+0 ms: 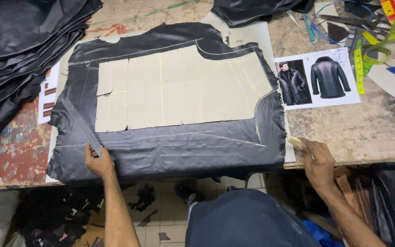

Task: The person marks a black leather-like fabric using a cardboard pattern, ruler, and chalk. They measure and trace lines on the fabric, then remove the pattern and continue marking additional sections.

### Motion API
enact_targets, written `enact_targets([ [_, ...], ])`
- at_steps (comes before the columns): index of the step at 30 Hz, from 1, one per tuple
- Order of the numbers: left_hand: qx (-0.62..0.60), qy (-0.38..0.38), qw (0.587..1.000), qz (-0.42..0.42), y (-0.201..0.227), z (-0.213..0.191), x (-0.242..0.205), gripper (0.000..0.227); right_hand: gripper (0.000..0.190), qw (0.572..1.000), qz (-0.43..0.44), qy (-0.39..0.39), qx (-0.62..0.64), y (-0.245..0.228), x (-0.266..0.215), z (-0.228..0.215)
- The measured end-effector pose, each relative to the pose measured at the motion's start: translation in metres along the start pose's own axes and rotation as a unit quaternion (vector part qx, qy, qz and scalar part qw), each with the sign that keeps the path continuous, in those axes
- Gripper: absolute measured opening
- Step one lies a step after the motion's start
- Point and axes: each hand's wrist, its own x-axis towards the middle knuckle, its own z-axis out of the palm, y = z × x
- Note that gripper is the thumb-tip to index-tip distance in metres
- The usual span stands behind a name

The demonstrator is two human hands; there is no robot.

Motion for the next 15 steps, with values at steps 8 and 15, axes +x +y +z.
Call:
enact_targets([
  [8, -0.022, -0.033, 0.997, -0.069, -0.005, -0.005, 0.001, 0.048, 0.029, 0.988, 0.126, 0.073, -0.048, 0.050, 0.020, 0.016],
  [15, -0.055, -0.037, 0.998, -0.006, -0.013, -0.007, 0.001, 0.044, 0.035, 0.980, 0.150, 0.068, -0.110, 0.047, 0.023, 0.026],
])
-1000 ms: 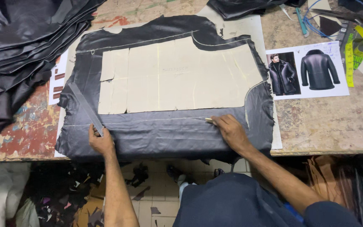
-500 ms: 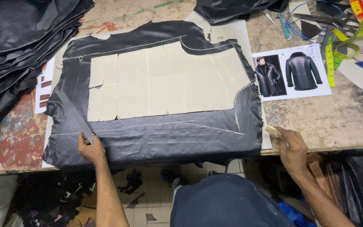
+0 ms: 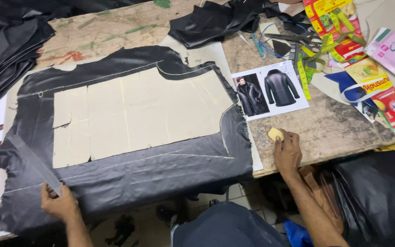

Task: The person marks a black leather-like fabric using a cardboard pattern, ruler, and chalk. They measure and trace lines on the fabric, then remove the pattern and continue marking additional sections.

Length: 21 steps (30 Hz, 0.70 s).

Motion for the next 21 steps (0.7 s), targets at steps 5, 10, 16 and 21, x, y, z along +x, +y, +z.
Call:
enact_targets([
  [5, -0.041, -0.003, 0.999, -0.021, -0.0017, 0.0029, -0.0013, 0.041, 0.036, 1.000, -0.012, -0.001, -0.008, 0.0050, 0.0018, 0.0010],
  [10, -0.002, -0.004, 1.000, 0.015, -0.0005, -0.0004, 0.0015, 0.043, 0.033, 1.000, -0.012, 0.003, 0.003, 0.0044, 0.0016, 0.0029],
  [16, -0.025, -0.004, 1.000, -0.001, -0.0030, 0.0006, -0.0001, 0.046, 0.033, 0.999, 0.002, 0.007, 0.046, 0.0038, -0.0002, -0.0014],
  [21, 0.051, 0.018, 0.998, -0.018, -0.0005, 0.0012, 0.0015, 0.050, 0.033, 0.999, -0.006, -0.005, 0.050, 0.0059, -0.0005, 0.0013],
])
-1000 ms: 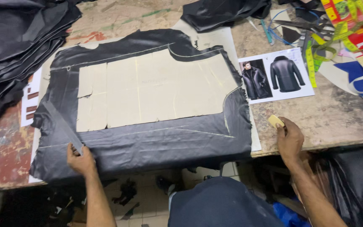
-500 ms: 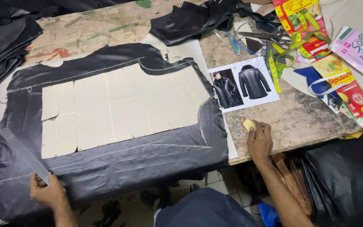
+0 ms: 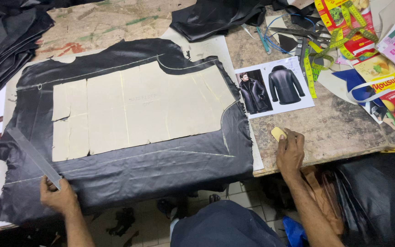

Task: The person marks a black leather-like fabric using a cardboard pattern, ruler, and chalk. They measure and trace lines on the fabric, then remove the pattern and continue marking additional sections.

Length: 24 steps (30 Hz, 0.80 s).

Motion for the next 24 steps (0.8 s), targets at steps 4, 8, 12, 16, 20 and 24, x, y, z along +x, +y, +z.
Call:
enact_targets([
  [4, -0.062, -0.009, 0.998, -0.030, 0.004, 0.003, -0.003, 0.045, 0.033, 1.000, -0.017, 0.009, -0.010, 0.004, 0.000, -0.001],
  [8, -0.064, -0.005, 0.998, 0.021, 0.001, 0.001, -0.001, 0.043, 0.033, 1.000, -0.001, 0.020, 0.007, 0.001, -0.003, 0.002],
  [12, -0.085, -0.004, 0.996, -0.005, -0.003, 0.007, 0.000, 0.042, 0.032, 1.000, -0.012, 0.026, 0.004, 0.003, -0.004, -0.001],
  [16, -0.084, 0.006, 0.996, 0.013, 0.004, 0.004, 0.000, 0.035, 0.031, 0.999, -0.033, 0.036, -0.009, -0.001, -0.004, 0.000],
  [20, -0.082, 0.004, 0.997, 0.003, 0.015, 0.003, -0.001, 0.037, 0.032, 1.000, -0.008, 0.025, 0.013, -0.002, -0.005, 0.000],
  [24, -0.080, 0.010, 0.996, -0.030, 0.022, 0.001, -0.003, 0.040, 0.031, 1.000, -0.011, 0.026, 0.008, 0.003, -0.006, 0.002],
])
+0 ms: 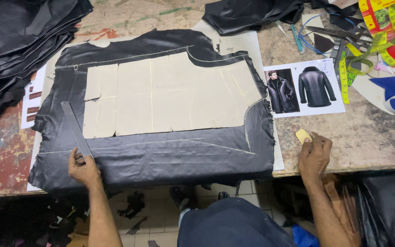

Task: The person marks a black leather-like fabric using a cardboard pattern, ruler, and chalk. They measure and trace lines on the fabric, then remove the pattern and continue marking additional sections.

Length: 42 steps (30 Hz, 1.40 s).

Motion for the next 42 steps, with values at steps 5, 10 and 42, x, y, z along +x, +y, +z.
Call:
enact_targets([
  [5, -0.036, 0.008, 0.999, 0.009, -0.002, -0.003, 0.002, 0.042, 0.033, 0.999, -0.009, -0.001, -0.046, 0.009, -0.001, 0.006],
  [10, -0.086, 0.033, 0.996, -0.024, -0.003, -0.006, 0.004, 0.045, 0.033, 0.999, -0.007, -0.012, -0.039, 0.013, -0.002, 0.008],
  [42, -0.230, 0.051, 0.963, -0.131, 0.042, -0.018, -0.008, 0.039, 0.022, 0.985, -0.071, 0.046, -0.151, 0.007, -0.009, 0.017],
])
